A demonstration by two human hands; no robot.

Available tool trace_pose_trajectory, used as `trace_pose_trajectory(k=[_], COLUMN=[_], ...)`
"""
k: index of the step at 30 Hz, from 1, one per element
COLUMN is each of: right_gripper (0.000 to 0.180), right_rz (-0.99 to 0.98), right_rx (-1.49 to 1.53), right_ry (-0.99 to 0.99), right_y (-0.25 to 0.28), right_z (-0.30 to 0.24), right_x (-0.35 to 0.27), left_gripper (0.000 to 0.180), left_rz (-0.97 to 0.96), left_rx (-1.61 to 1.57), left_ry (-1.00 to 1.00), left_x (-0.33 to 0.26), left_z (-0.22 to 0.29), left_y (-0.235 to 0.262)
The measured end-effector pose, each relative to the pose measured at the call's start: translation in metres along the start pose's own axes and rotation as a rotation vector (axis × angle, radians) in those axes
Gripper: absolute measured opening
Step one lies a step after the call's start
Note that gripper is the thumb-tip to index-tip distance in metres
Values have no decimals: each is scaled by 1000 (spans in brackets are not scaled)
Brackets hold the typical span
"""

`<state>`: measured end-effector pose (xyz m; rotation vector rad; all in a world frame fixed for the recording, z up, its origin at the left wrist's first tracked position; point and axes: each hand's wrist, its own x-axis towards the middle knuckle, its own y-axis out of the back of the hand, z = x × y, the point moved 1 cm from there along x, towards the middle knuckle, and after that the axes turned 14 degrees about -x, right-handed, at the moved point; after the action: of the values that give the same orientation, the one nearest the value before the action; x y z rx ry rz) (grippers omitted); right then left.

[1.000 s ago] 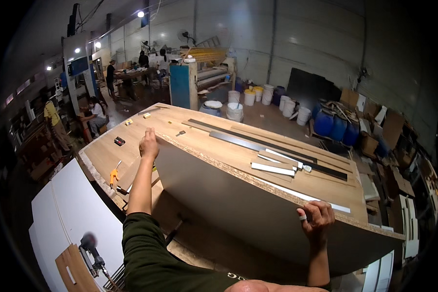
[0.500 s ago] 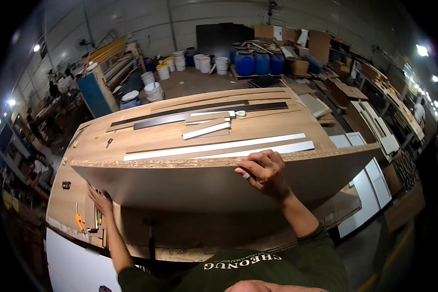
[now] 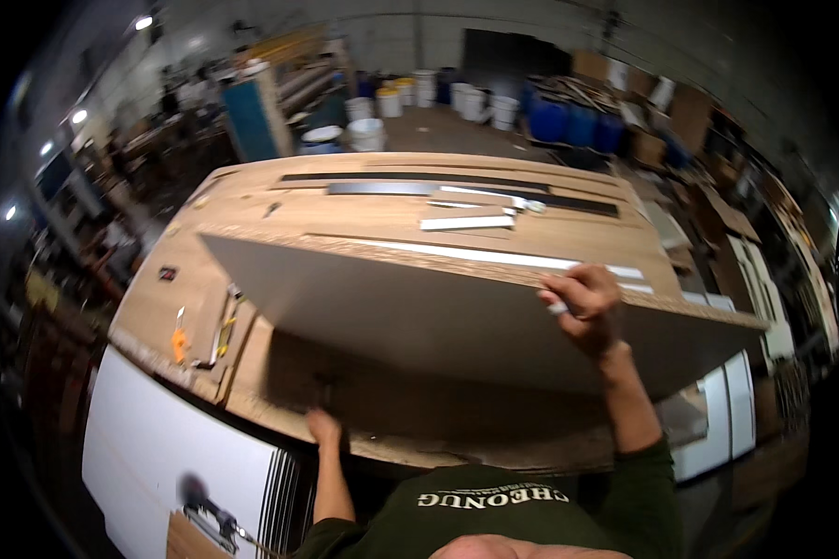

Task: The person assembles wooden cabinet doors by placing wood panels into a frame, securing them with a pneumatic nail gun, and attaching wooden strips using a hammer and nails.

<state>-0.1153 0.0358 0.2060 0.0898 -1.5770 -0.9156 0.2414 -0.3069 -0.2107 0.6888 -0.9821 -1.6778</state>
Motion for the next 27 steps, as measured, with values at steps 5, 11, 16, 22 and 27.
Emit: trace_pose_trajectory(k=[5, 11, 16, 22, 27], right_gripper=[36, 43, 31, 33, 43], right_rz=[-473, -1168, -1230, -1200, -1195], right_rx=[-45, 298, 903, 1047, 668], right_ry=[-116, -382, -653, -530, -196], right_y=[18, 2, -15, -11, 24], right_z=[34, 64, 80, 79, 35], right_x=[24, 25, 19, -3, -7], left_gripper=[18, 14, 15, 20, 19], left_rz=[92, -159, -196, -78, -9], left_rx=[-571, -1296, -1239, -1231, -1202], left_ry=[51, 516, 386, 376, 472], left_x=[-60, -143, -173, -236, -305], left_z=[52, 70, 87, 81, 63], left_y=[27, 37, 62, 81, 102])
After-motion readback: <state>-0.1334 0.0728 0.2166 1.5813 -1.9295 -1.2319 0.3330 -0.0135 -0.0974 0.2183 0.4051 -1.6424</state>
